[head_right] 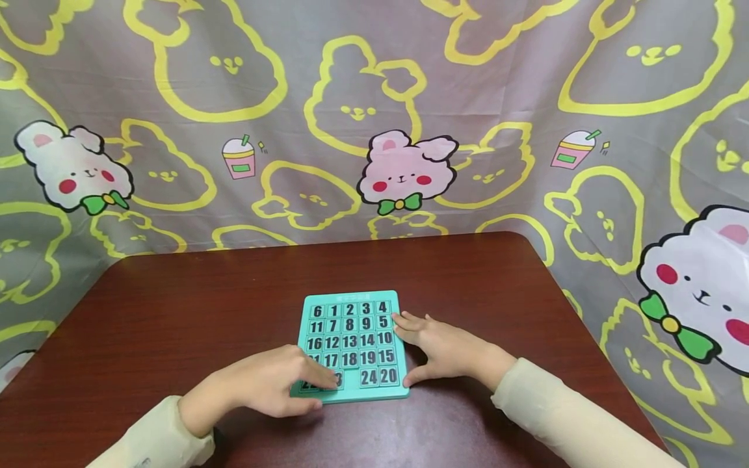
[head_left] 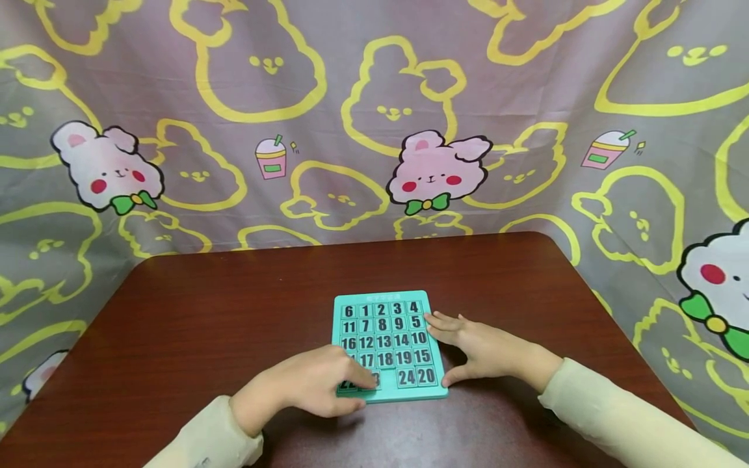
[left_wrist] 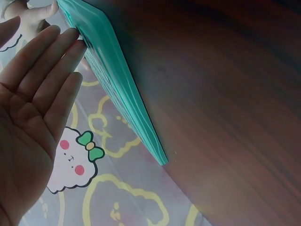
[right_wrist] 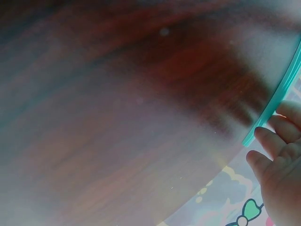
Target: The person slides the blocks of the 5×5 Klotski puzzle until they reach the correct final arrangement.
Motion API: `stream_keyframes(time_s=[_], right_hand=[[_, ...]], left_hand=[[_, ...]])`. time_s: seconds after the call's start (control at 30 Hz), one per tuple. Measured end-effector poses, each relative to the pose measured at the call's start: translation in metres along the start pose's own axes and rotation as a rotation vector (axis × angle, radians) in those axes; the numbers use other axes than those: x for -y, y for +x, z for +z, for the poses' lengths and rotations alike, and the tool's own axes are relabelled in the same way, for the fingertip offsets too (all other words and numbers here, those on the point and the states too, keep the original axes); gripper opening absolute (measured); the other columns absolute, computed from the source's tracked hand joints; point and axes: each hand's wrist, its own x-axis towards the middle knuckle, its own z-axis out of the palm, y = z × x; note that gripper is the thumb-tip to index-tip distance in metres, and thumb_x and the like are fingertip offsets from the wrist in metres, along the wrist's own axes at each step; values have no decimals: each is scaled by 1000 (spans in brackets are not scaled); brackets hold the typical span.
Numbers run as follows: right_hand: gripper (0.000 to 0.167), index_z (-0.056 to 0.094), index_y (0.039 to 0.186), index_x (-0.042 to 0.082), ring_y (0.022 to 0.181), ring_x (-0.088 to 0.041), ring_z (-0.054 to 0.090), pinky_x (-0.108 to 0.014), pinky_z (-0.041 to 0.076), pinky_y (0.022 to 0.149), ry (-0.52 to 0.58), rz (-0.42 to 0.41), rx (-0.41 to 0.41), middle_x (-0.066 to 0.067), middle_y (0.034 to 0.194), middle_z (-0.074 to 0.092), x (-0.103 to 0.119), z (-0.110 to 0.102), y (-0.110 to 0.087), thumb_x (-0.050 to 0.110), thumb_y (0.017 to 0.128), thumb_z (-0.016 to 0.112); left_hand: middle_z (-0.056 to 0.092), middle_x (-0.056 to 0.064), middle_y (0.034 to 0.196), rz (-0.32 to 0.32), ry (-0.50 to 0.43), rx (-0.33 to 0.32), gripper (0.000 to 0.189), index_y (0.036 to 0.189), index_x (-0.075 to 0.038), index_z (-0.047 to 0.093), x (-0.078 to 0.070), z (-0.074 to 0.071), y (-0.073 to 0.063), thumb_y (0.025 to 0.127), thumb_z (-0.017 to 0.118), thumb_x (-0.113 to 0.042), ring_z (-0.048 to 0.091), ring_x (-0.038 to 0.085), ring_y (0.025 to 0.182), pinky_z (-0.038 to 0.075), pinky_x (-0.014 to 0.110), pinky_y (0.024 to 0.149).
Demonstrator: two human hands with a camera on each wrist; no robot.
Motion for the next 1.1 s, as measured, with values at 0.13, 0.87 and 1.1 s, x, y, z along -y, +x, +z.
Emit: stream_keyframes(time_s=[0.13, 0.87, 1.1], right_hand=[[99, 42, 149, 2, 149, -35, 29, -63, 30, 113, 2, 0, -3, -14, 163, 29, 1, 0, 1, 66, 78, 68], [99, 42, 149, 2, 150, -35, 28, -63, 29, 114, 7, -2, -5, -14, 163, 28, 0, 0, 1, 66, 79, 67], [98, 43, 149, 2, 150, -35, 28, -62, 29, 114, 14, 4, 1, -13, 163, 28, 0, 0, 0, 66, 79, 67]], left_hand=[[73, -5, 117, 6, 3, 4, 29, 117, -15, 75, -1, 1, 5, 92, 65, -25, 64, -6, 105, 53, 14, 87], [73, -7, 118, 4, 16, 16, 28, 117, -14, 75, -2, -2, 8, 92, 64, -23, 64, -5, 108, 52, 17, 91], [73, -4, 118, -55, 0, -10, 27, 115, -12, 75, 4, -9, -15, 92, 64, -21, 65, -1, 109, 55, 22, 89]])
